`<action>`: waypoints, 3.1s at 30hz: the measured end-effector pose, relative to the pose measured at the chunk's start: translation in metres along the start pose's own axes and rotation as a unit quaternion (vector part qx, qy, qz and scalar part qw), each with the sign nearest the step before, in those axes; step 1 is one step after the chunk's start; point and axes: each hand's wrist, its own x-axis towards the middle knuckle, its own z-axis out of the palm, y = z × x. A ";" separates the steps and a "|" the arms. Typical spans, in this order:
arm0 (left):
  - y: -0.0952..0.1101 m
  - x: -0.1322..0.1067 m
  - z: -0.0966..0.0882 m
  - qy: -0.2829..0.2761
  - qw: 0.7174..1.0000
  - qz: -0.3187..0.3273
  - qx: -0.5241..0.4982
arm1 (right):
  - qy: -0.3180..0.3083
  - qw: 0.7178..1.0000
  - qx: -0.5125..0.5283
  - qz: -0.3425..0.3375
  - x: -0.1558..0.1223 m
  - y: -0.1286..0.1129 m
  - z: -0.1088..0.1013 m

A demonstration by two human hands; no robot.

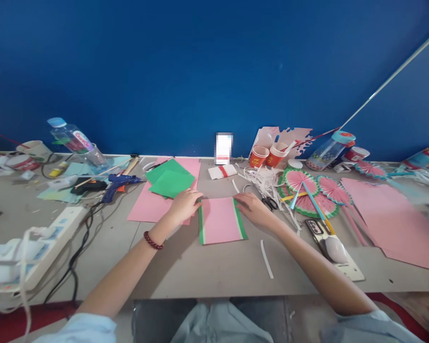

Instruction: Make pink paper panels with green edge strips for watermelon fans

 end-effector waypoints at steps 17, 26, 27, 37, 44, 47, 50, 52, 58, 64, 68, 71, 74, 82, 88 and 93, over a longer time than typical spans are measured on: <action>0.004 0.005 0.003 -0.002 0.995 -0.041 -0.096 | -0.031 0.993 0.058 0.099 0.034 0.002 -0.009; 0.031 -0.017 -0.046 0.349 0.931 0.105 -0.014 | 0.249 0.968 0.003 0.004 0.014 -0.046 -0.057; 0.033 -0.024 -0.042 0.361 0.924 0.123 0.009 | 0.269 0.963 -0.012 0.003 0.005 -0.048 -0.053; 0.023 -0.071 0.046 0.122 0.967 0.186 0.123 | 0.067 0.979 -0.154 -0.115 -0.070 -0.020 0.020; 0.047 -0.055 0.041 0.091 0.965 0.221 0.105 | 0.059 0.986 -0.130 -0.087 -0.062 -0.024 0.017; 0.053 -0.039 0.050 0.079 0.971 0.214 0.072 | 0.036 0.992 -0.094 -0.071 -0.054 -0.022 0.011; 0.057 -0.022 0.056 0.050 0.977 0.200 0.049 | 0.016 0.999 -0.044 -0.020 -0.043 -0.018 0.003; 0.059 -0.013 0.054 0.031 0.983 0.179 0.019 | -0.004 1.000 -0.001 0.022 -0.035 -0.016 -0.003; 0.064 0.000 0.043 -0.015 0.988 0.103 -0.113 | -0.041 0.989 0.123 0.069 -0.024 -0.013 -0.007; 0.070 -0.001 0.042 -0.032 0.978 0.073 -0.195 | -0.018 0.986 0.145 0.080 -0.027 -0.009 -0.002; 0.070 -0.002 0.046 -0.019 0.974 0.071 -0.214 | -0.007 0.987 0.142 0.077 -0.029 -0.007 -0.003; 0.069 -0.002 0.050 -0.006 0.973 0.085 -0.215 | -0.007 0.985 0.147 0.086 -0.029 -0.007 -0.004; 0.067 -0.003 0.052 0.006 0.975 0.097 -0.200 | -0.003 0.984 0.148 0.102 -0.029 -0.007 -0.001; 0.070 -0.006 0.058 0.034 0.982 0.167 -0.077 | 0.021 0.984 0.139 0.109 -0.031 -0.006 0.006; 0.068 -0.008 0.061 0.021 0.975 0.219 0.013 | 0.025 0.985 0.134 0.103 -0.030 -0.007 0.007; 0.067 -0.007 0.064 0.026 0.974 0.223 0.023 | 0.030 0.986 0.131 0.097 -0.031 -0.009 0.007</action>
